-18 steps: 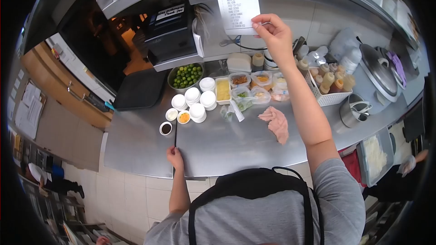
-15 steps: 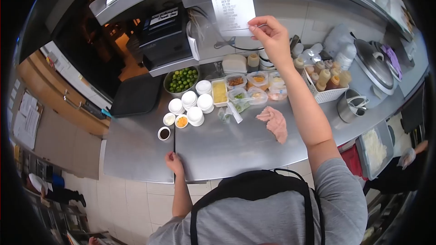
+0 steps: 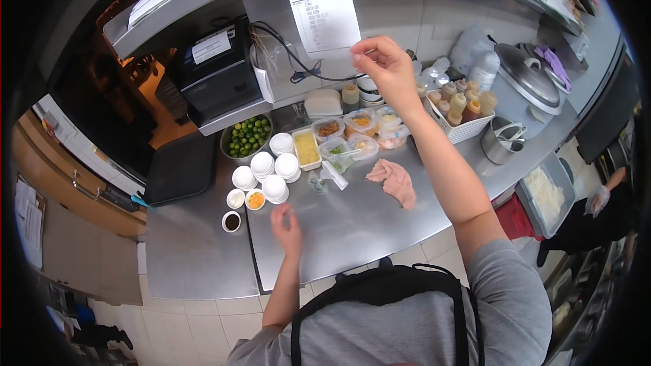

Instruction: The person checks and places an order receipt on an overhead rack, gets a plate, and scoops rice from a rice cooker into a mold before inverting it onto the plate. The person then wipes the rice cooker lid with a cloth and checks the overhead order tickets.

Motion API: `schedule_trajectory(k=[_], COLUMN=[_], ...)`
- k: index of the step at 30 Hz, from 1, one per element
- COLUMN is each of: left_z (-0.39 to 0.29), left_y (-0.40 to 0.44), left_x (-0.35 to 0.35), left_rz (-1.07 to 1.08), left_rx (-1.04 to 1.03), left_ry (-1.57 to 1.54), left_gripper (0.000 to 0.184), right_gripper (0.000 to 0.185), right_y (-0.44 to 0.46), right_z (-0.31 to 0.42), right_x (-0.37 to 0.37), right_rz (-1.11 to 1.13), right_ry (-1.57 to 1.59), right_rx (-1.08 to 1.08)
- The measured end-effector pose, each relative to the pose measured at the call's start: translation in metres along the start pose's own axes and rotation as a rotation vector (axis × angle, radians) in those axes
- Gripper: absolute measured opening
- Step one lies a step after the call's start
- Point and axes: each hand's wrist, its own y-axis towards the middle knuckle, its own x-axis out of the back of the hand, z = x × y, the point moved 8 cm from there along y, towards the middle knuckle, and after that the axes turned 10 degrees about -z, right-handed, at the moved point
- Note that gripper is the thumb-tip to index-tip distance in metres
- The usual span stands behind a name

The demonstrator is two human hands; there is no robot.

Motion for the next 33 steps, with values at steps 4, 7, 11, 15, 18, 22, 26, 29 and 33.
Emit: schedule_trajectory(k=[4,7,11,15,18,22,26,29,33], left_z=[-0.024,-0.033,-0.053,-0.075,-0.081,-0.085,-0.117,-0.142,-0.186], left_y=[-0.035,-0.062,-0.096,-0.112,-0.107,-0.086,-0.036,0.022,0.121], left_x=[-0.046,-0.061,-0.077,-0.094,-0.105,-0.118,-0.106,-0.082,-0.041], left_rz=[0.206,0.276,0.361,0.303,0.200,0.045,-0.099,-0.173,-0.273], left_rx=[0.017,0.026,0.026,-0.118,0.070,0.073,-0.029,-0.152,-0.289], left_ry=[-0.083,-0.089,-0.066,0.016,-0.022,0.021,0.133,0.172,0.217], left_gripper=[0.015,0.015,0.016,0.016,0.017,0.018,0.017,0.013,0.016], right_gripper=[0.013,0.016,0.016,0.011,0.012,0.014,0.018,0.019,0.019], right_y=[-0.001,-0.007,-0.028,-0.055,-0.096,-0.159,-0.214,-0.232,-0.250], right_z=[0.002,-0.002,-0.005,-0.049,-0.096,-0.130,-0.183,-0.190,-0.191], right_x=[0.006,0.018,0.071,0.162,0.242,0.325,0.390,0.402,0.390], right_rz=[0.000,0.024,0.022,0.078,0.102,0.159,0.070,0.108,0.043], right_ry=[-0.095,-0.021,-0.102,-0.227,-0.356,-0.541,-0.387,-0.436,-0.381], right_rx=[0.015,-0.045,-0.056,-0.126,-0.274,-0.296,-0.520,-0.614,-0.654])
